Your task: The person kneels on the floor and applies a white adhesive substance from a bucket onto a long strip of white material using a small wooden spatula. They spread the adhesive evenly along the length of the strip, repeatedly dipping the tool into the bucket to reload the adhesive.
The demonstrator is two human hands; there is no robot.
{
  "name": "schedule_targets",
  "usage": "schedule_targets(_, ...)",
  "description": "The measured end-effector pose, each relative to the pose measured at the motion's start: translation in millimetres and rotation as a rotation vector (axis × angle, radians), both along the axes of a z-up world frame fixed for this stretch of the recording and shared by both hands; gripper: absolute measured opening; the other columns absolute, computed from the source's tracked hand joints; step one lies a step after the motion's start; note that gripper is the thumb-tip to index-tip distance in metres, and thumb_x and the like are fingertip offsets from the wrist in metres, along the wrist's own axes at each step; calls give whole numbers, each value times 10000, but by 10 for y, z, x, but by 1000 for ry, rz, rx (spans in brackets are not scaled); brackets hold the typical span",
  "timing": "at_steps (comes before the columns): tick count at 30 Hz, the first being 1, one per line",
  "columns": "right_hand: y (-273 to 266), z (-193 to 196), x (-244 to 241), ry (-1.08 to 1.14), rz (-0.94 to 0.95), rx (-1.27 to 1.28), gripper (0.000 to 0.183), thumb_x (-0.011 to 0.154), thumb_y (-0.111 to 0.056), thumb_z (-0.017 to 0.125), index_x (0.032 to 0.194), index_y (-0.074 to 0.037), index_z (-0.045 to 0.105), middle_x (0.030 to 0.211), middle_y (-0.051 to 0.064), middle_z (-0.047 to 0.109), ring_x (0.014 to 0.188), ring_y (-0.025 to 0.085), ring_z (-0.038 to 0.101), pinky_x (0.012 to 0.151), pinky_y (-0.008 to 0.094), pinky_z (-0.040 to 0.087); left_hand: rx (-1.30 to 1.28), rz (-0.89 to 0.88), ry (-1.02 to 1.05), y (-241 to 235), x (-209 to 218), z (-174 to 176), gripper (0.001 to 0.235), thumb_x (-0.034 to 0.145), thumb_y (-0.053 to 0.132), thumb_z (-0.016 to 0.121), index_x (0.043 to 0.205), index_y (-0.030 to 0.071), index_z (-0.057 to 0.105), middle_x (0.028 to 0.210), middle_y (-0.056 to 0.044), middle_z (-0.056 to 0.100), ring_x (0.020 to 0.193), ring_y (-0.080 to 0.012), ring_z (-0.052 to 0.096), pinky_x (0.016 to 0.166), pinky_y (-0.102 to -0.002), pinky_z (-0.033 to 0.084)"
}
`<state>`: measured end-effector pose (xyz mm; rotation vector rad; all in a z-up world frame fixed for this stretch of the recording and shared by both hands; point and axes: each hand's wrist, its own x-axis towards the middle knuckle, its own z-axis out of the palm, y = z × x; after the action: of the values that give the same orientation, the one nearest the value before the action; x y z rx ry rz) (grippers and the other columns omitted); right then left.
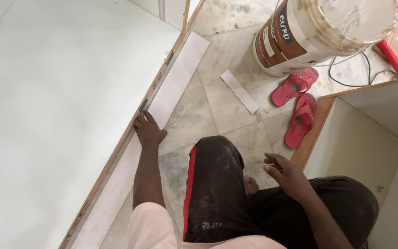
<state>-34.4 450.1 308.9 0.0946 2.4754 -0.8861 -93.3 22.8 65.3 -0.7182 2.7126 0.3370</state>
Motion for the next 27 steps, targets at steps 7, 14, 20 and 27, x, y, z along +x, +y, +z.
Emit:
schedule_targets(7, -150, 167, -212, -9, -147, -489, 562, 963, -304, 621, 1420, 13, 541, 1325, 136, 678, 1210, 258, 667, 973, 381, 525, 204, -29, 231, -81, 242, 647, 1105, 719, 449, 819, 1557, 4, 253, 1511, -344, 296, 1305, -495, 465, 980, -514, 512)
schedule_targets(14, -774, -27, -1152, -177, -340, -936, 864, 928, -517, 613, 1549, -7, 295, 1508, 222, 487, 1349, 351, 550, 1043, 470, 505, 187, -170, 609, 187, 1067, 1784, 1071, 657, 355, 869, 1512, 15, 320, 1333, -255, 413, 1227, -446, 505, 863, -498, 574)
schedule_targets(20, -1048, -106, -1950, -140, -20, -1417, 673, 1085, -444, 517, 1566, -12, 329, 1463, 175, 522, 1342, 336, 515, 1086, 494, 466, 222, -110, 673, 768, 1603, 2245, 1076, 623, 287, 891, 1496, 16, 323, 1321, -252, 407, 1232, -444, 469, 830, -480, 586)
schedule_targets(27, -1190, 448, -2006, -220, 193, -1836, 667, 1087, -551, 449, 1529, -53, 474, 1520, 153, 551, 1412, 310, 531, 1187, 483, 425, 103, -54, 718, 1075, 1420, 2094, 1041, 626, 268, 884, 1477, -4, 350, 1314, -248, 408, 1217, -453, 473, 900, -495, 564)
